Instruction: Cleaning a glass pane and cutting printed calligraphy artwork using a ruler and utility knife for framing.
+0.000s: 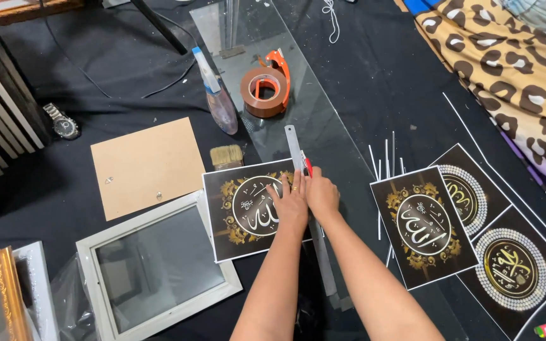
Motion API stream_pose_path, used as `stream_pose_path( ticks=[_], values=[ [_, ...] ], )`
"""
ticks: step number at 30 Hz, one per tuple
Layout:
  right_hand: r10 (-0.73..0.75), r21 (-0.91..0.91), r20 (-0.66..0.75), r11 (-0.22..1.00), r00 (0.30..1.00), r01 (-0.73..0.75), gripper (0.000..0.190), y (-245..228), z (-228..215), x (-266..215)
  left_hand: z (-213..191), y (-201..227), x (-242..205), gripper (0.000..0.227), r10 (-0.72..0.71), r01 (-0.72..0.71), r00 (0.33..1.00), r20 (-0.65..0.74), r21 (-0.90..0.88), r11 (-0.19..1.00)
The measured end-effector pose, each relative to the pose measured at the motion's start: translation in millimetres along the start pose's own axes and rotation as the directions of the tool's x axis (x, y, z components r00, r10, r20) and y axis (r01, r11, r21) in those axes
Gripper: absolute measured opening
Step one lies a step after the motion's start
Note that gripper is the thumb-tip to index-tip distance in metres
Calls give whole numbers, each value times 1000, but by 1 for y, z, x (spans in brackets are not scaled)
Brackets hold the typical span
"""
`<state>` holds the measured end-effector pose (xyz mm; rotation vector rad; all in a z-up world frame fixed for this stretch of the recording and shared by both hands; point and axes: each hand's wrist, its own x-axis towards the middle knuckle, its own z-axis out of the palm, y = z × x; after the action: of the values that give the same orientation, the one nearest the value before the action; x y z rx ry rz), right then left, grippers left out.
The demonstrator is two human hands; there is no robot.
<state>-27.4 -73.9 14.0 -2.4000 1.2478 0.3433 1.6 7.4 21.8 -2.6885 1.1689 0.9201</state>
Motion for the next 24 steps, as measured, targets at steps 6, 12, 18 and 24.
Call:
stream_pose_path(
  ticks=[6,12,18,24],
  values=[
    [9,-15,26,1000,1000,-8,33,13,4,-14,-4,-4,-1,63,16,-16,1000,1,-20,1000],
    [45,-40,81,998,996,-42,36,27,7,-40,-15,-2,-10,64,1,-1,1000,7,-22,1000],
    [77,-58,123,996,989,-70,34,40,10,-72,-1,-3,3,80,8,-8,1000,9,-3,1000],
    [75,-67,135,996,988,-66,32,54,13,-106,-1,-2,7,83,6,-6,1000,21,-8,1000]
  ],
)
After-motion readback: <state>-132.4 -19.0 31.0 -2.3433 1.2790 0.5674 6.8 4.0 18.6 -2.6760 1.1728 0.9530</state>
